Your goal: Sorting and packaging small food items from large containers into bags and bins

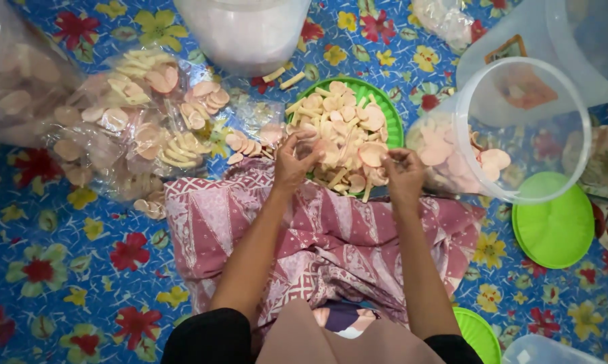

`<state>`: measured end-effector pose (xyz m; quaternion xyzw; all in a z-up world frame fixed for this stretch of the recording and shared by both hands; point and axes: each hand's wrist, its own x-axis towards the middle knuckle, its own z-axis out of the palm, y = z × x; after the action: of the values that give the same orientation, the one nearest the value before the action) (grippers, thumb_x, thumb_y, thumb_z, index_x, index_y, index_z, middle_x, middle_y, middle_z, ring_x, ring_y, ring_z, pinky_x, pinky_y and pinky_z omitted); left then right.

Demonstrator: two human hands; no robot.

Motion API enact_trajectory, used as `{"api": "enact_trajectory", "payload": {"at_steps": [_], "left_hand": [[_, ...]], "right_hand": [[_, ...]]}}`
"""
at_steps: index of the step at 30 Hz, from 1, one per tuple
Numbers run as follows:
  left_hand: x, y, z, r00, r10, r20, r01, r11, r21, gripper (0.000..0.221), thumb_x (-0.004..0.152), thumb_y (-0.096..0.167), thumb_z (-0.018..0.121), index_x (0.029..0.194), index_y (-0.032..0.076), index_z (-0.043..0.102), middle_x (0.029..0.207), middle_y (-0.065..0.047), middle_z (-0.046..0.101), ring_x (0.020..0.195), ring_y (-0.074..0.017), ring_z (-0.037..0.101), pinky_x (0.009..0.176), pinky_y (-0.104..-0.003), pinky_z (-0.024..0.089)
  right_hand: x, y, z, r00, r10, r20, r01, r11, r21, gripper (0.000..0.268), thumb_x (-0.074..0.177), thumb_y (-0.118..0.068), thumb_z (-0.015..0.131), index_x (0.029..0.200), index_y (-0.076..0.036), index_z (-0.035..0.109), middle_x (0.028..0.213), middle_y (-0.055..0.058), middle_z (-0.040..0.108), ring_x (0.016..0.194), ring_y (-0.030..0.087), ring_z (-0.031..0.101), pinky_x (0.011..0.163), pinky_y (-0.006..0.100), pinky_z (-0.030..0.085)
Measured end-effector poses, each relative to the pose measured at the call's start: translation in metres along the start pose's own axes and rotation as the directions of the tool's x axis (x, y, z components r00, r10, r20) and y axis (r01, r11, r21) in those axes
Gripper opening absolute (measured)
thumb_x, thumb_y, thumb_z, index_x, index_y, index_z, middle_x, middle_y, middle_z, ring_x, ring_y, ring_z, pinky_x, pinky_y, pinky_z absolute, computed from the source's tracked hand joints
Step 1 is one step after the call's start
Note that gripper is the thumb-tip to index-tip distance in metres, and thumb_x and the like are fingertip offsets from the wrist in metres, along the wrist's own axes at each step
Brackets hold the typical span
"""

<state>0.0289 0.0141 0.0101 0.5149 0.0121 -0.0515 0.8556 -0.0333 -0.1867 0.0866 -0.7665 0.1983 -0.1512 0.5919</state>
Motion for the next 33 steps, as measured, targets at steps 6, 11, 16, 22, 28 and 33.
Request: {"api": "enact_trajectory", "payload": {"at_steps": [6, 11, 16, 22, 28, 33], "left_hand": [[-0.010, 0.008, 0.004, 1.000, -0.010, 0.016, 0.011, 0.999, -0.047, 0.046, 0.068, 0.002, 0.080, 0.110, 0.006, 0.061, 0.087, -0.014, 0.067, 0.071, -0.0150, 0.067, 0.050, -0.025, 0.060], [-0.012, 0.003, 0.003, 0.998, -0.062, 0.018, 0.064, 0.987, -0.146, 0.044, 0.070, 0.000, 0.078, 0.109, 0.005, 0.060, 0.081, -0.014, 0.066, 0.063, -0.0173, 0.067, 0.048, -0.027, 0.061], [-0.019, 0.021, 0.006, 0.999, -0.045, 0.003, 0.045, 0.989, -0.143, 0.044, 0.069, 0.000, 0.079, 0.108, 0.003, 0.060, 0.079, -0.014, 0.065, 0.060, -0.0197, 0.067, 0.047, -0.029, 0.061], [-0.022, 0.021, 0.010, 0.998, -0.039, 0.049, 0.045, 0.991, -0.129, 0.041, 0.072, 0.001, 0.076, 0.109, 0.003, 0.058, 0.079, -0.016, 0.065, 0.059, -0.0194, 0.067, 0.048, -0.028, 0.060], [-0.020, 0.006, 0.008, 0.997, 0.005, 0.078, -0.005, 1.000, -0.007, 0.041, 0.071, 0.002, 0.077, 0.108, 0.005, 0.059, 0.079, -0.011, 0.066, 0.063, -0.0136, 0.066, 0.051, -0.024, 0.059], [-0.010, -0.034, -0.001, 0.989, 0.031, 0.146, -0.050, 0.990, 0.130, 0.048, 0.065, 0.007, 0.083, 0.108, 0.011, 0.063, 0.079, -0.007, 0.066, 0.066, -0.0074, 0.062, 0.053, -0.020, 0.055]], "right_hand": [[-0.001, 0.043, 0.007, 1.000, 0.019, 0.014, -0.020, 0.988, 0.150, 0.021, 0.081, -0.011, 0.070, 0.096, -0.005, 0.057, 0.083, 0.001, 0.054, 0.067, 0.008, 0.060, 0.057, 0.018, 0.053], [0.006, 0.077, 0.005, 1.000, 0.001, -0.009, 0.000, 0.989, 0.149, 0.023, 0.080, -0.011, 0.072, 0.097, -0.005, 0.058, 0.085, 0.004, 0.056, 0.068, 0.011, 0.062, 0.058, 0.023, 0.056], [0.002, 0.074, 0.003, 1.000, -0.018, -0.023, 0.021, 0.990, 0.140, 0.023, 0.081, -0.011, 0.072, 0.097, -0.004, 0.058, 0.087, 0.006, 0.055, 0.070, 0.014, 0.064, 0.060, 0.024, 0.056], [-0.004, 0.066, 0.009, 0.999, 0.041, 0.012, -0.042, 0.981, 0.189, 0.025, 0.080, -0.010, 0.073, 0.099, -0.004, 0.058, 0.085, 0.007, 0.056, 0.068, 0.014, 0.064, 0.059, 0.025, 0.057], [0.000, 0.076, 0.011, 0.996, 0.091, 0.026, -0.094, 0.965, 0.244, 0.026, 0.079, -0.009, 0.074, 0.099, -0.004, 0.058, 0.084, 0.006, 0.058, 0.067, 0.013, 0.064, 0.058, 0.025, 0.058], [-0.008, 0.064, 0.020, 0.988, 0.124, 0.092, -0.144, 0.954, 0.262, 0.026, 0.080, -0.010, 0.072, 0.099, -0.003, 0.057, 0.084, 0.006, 0.058, 0.067, 0.013, 0.064, 0.061, 0.025, 0.058]]}}
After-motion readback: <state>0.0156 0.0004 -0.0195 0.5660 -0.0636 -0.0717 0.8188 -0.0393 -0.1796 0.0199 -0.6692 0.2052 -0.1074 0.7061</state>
